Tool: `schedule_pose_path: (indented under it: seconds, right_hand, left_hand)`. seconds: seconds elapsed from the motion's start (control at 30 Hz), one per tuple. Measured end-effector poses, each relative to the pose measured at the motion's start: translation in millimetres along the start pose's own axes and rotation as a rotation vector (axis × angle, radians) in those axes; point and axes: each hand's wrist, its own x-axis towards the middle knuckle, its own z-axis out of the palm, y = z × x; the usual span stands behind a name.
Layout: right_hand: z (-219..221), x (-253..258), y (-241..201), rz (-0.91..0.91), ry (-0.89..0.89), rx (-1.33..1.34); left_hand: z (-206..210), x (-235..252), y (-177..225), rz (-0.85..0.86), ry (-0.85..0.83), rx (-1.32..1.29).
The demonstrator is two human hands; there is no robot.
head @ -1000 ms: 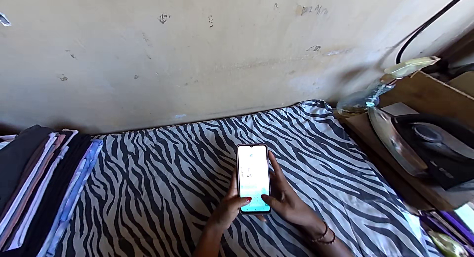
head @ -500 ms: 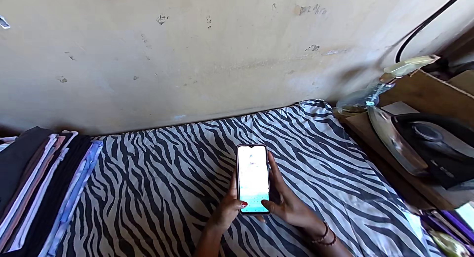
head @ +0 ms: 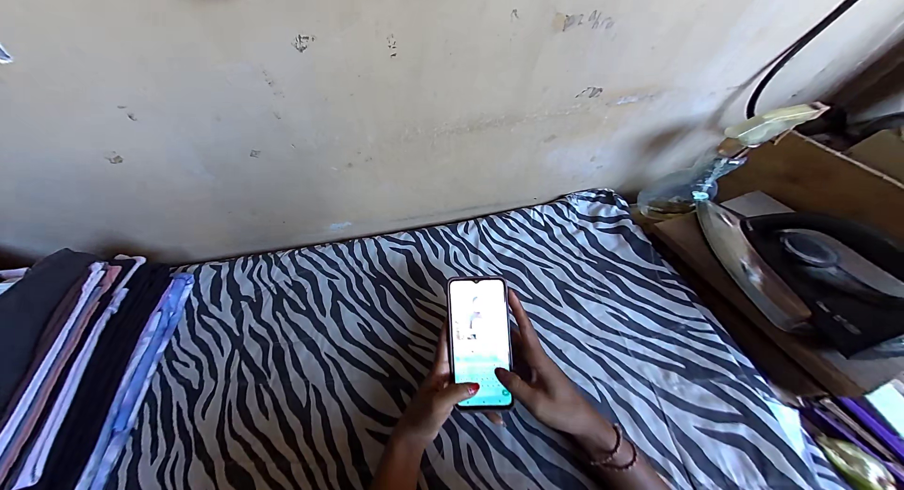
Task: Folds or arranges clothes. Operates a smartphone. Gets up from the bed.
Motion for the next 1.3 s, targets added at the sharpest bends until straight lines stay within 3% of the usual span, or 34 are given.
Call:
schedule_pose_path:
  seconds: [0.27,0.4,0.7,0.9,1.3]
  right_hand:
    - [-4.6,-1.9,3.7,-0.037,-0.085,-0.078]
    - [-6.0,-1.7,1.1,-0.038,-0.098,0.008]
    - [1.0,0.0,-0.5,-0.008,0.015,0.003]
    - [-2.2,-0.1,2.4,-0.049,-0.08,0.01]
    - [0.1,0.1,-0.8,-0.023,0.013,0.067]
  left_hand:
    - [-8.5,-0.7,-6.0,0.076,-0.104,-0.086]
    - [1.9,0.8,1.3,-0.011,0.023,-0.059]
    - [-6.0,0.6,-4.2,0.048,-0.067,-0.082]
    - [-7.8,-0.8,-5.2,0.071,-0.081,-0.058]
    - [-7.1,0.2,-6.1,0.076,-0.115,-0.088]
